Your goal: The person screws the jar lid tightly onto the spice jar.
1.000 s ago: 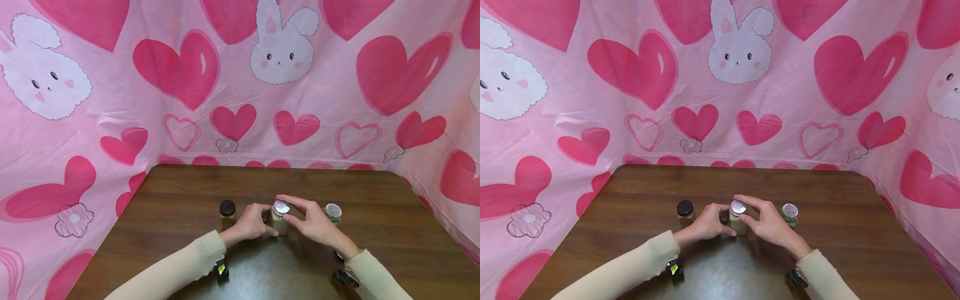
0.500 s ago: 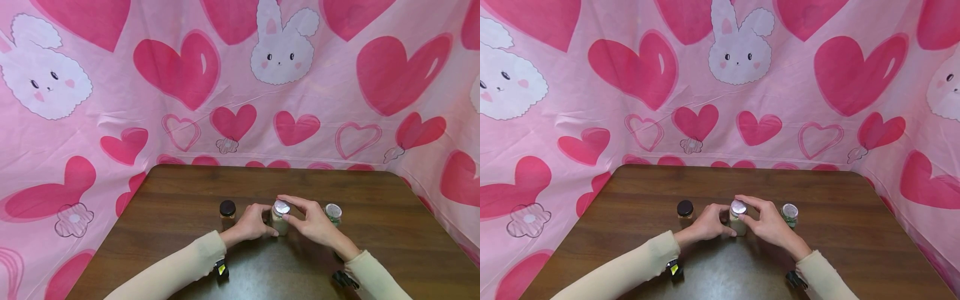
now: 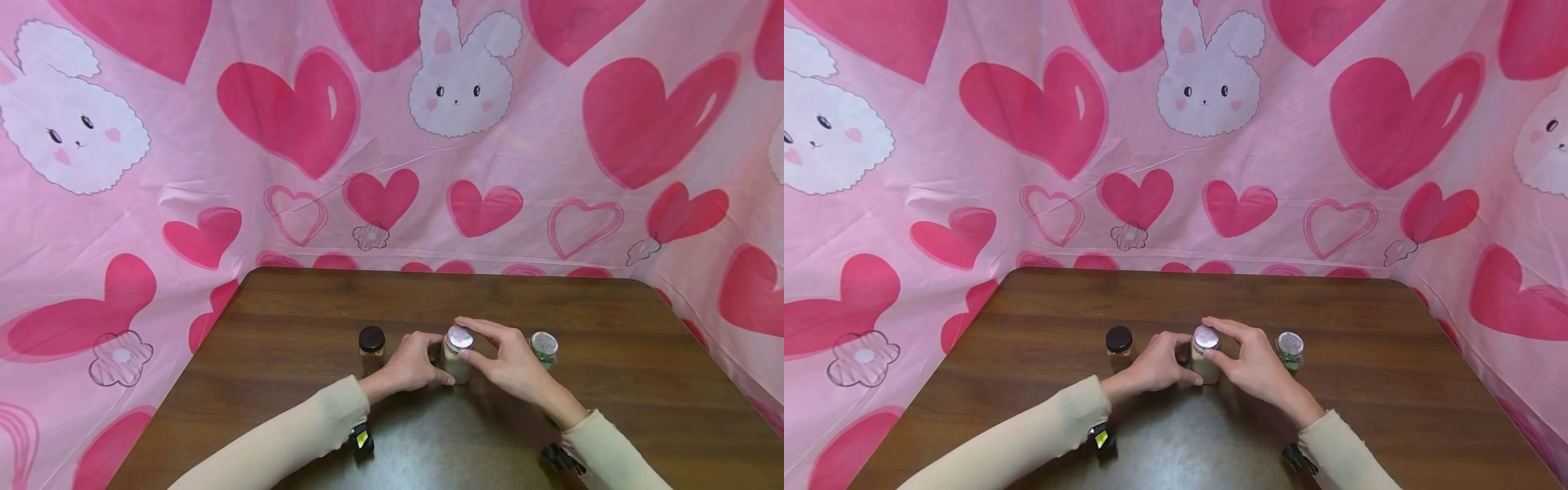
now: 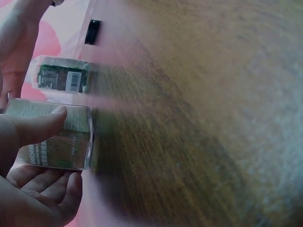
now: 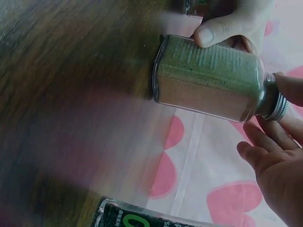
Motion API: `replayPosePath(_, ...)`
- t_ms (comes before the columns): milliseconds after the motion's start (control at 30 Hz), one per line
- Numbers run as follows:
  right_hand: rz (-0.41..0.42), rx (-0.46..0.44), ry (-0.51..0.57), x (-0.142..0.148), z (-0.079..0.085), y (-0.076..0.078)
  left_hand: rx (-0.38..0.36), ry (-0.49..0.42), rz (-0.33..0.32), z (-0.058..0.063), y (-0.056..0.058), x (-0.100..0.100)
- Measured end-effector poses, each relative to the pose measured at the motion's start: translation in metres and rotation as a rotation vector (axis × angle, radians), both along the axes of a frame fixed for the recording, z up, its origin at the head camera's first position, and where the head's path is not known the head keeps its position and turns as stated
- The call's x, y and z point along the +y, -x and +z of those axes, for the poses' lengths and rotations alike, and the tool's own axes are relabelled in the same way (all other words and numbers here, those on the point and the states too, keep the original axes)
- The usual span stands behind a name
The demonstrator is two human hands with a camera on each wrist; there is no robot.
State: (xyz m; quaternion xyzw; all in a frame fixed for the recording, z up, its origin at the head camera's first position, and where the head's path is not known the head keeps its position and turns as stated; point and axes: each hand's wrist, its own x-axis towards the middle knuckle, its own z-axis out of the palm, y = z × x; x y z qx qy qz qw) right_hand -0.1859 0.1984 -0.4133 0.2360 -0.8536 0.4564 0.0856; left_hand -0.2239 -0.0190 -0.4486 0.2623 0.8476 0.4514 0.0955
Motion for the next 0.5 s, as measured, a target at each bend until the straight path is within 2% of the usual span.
replayPosePath(500,-0.098,0.085,-0.057,-0.0070,0.0005,-0.0040,0.025,0.016,0.022,0.0005,-0.0012,0.0021)
